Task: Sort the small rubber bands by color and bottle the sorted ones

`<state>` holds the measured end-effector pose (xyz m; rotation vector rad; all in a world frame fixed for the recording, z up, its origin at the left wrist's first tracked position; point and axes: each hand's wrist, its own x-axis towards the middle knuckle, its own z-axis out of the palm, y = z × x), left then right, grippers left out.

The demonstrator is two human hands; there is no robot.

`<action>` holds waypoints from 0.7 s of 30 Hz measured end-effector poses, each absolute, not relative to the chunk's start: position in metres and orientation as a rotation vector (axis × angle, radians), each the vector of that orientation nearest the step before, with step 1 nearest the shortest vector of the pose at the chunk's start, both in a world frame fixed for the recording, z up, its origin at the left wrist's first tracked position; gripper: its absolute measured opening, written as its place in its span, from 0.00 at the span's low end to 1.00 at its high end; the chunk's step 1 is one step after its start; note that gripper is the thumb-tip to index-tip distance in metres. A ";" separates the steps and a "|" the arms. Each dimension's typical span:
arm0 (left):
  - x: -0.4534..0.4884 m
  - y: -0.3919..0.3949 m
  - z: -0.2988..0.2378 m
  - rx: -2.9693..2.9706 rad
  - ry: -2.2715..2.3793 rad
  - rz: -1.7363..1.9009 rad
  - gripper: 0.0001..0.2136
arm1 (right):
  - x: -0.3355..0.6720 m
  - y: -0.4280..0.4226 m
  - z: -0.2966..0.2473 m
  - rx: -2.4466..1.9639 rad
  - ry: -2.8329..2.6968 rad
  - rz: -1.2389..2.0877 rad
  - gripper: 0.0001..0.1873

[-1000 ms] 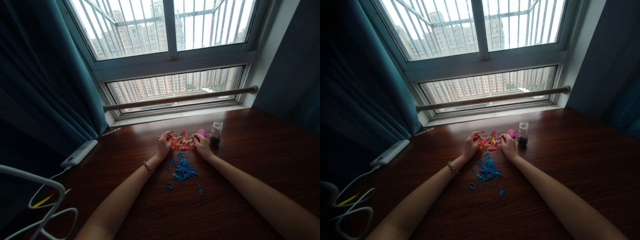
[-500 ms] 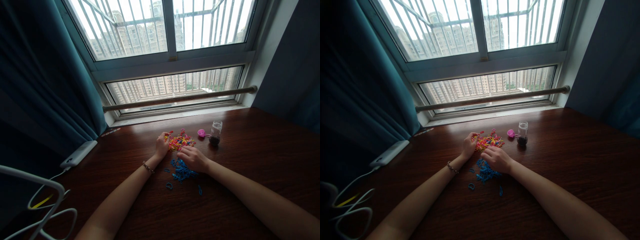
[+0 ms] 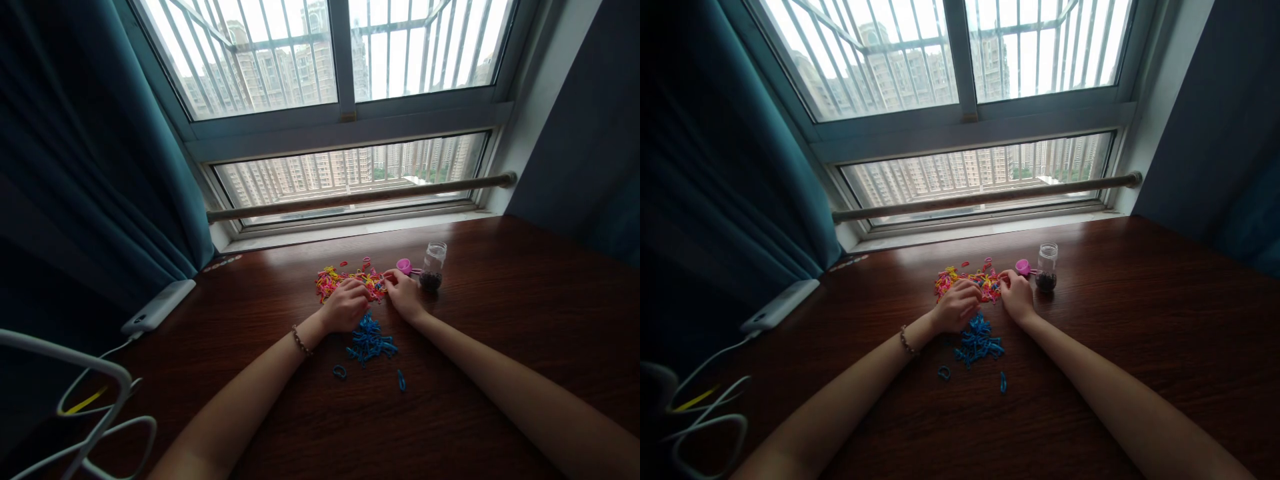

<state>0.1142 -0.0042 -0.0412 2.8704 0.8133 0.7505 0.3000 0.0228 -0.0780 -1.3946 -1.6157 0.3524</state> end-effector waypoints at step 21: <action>0.112 0.026 -0.066 2.697 1.408 0.856 0.11 | 0.297 0.017 -0.071 -1.182 -1.698 0.342 0.13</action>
